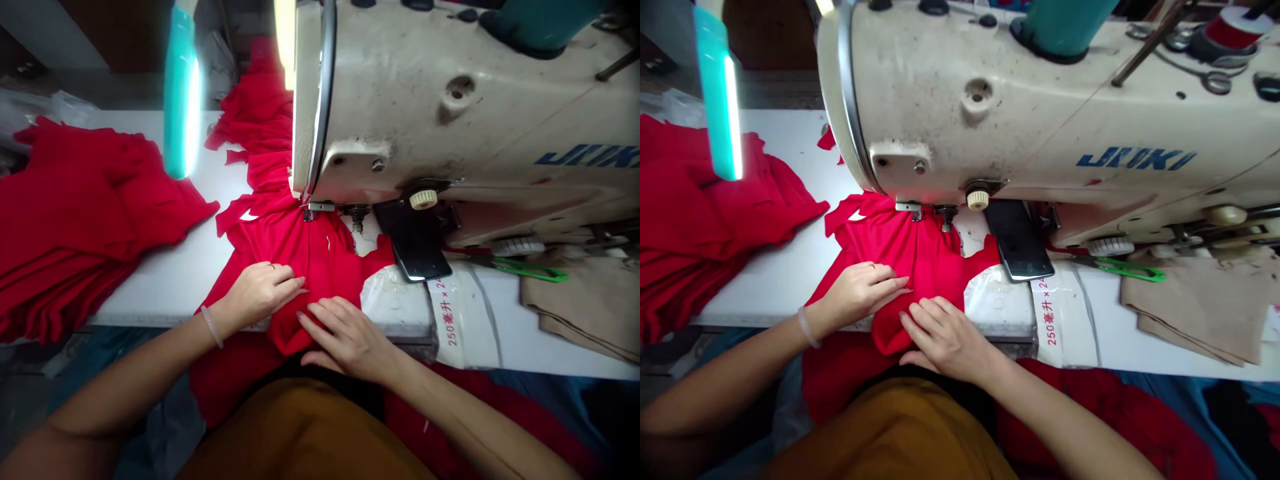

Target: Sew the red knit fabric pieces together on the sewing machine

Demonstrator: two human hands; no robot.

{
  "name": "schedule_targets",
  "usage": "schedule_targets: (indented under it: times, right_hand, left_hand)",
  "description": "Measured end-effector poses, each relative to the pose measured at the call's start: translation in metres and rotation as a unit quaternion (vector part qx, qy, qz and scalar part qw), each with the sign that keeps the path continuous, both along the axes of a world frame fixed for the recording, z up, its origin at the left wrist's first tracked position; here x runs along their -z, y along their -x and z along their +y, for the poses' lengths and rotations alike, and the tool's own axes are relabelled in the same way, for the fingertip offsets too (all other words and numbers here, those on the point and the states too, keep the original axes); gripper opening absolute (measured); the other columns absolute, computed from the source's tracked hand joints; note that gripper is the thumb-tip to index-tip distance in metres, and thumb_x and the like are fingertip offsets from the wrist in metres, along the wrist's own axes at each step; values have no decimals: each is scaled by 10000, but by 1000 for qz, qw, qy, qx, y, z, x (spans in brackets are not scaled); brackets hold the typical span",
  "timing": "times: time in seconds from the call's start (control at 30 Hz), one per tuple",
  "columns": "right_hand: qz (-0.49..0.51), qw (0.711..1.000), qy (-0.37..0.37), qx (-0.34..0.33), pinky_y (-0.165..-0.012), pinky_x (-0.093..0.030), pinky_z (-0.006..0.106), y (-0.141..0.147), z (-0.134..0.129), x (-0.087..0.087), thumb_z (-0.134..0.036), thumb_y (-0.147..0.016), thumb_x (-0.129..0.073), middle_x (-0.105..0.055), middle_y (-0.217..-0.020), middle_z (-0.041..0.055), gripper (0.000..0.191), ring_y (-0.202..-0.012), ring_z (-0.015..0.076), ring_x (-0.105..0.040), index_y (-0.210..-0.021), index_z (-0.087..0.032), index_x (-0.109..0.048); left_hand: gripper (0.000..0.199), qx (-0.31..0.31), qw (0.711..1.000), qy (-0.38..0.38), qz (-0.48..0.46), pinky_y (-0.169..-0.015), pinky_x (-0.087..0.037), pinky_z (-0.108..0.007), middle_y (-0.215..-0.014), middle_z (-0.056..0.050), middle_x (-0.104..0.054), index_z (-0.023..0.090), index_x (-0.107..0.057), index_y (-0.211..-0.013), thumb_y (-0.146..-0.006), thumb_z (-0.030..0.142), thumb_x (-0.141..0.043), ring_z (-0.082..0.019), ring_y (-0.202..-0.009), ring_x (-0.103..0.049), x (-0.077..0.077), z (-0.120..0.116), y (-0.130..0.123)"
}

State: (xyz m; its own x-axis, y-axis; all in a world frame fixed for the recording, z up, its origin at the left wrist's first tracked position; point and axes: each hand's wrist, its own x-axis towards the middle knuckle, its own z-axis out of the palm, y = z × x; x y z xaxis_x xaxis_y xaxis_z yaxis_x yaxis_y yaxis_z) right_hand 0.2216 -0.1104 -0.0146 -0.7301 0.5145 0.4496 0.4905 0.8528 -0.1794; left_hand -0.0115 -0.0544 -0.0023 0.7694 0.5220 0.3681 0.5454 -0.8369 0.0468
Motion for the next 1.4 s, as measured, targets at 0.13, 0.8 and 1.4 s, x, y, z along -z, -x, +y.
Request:
schedule_targets:
  times: [0.13, 0.8, 1.4]
  right_hand:
    - [-6, 998, -5, 58, -947, -461, 392, -1, -21, 13, -545, -899, -626, -683, -1103, 102, 497, -1070, 244, -583, -1258, -204, -661]
    - [8, 996, -12, 92, -994, -430, 383, 4, -32, 30, -508, -875, -674, -657, -1132, 75, 458, -1143, 239, -509, -1286, -306, -658]
    - [0, 989, 7, 146, -1016, -527, 429, 22, 0, 8, -226, -961, -549, -664, -1272, 186, 347, -1213, 290, -609, -1255, -61, -634]
  left_hand:
    - [203, -13, 998, 45, -38, -688, -479, -266, -905, -51, -665, 153, -665, -1003, -1021, 213, -472, -139, -770, -619, 2, -9, -7]
    - [216, -69, 992, 85, -66, -644, -438, -266, -899, -41, -695, 179, -708, -1039, -1009, 215, -497, -129, -745, -621, 2, -28, -24]
    - [379, -107, 990, 70, 60, -770, -454, -376, -1405, -100, -593, 144, -623, -1272, -925, 124, -470, -235, -950, -596, -2, 12, -17]
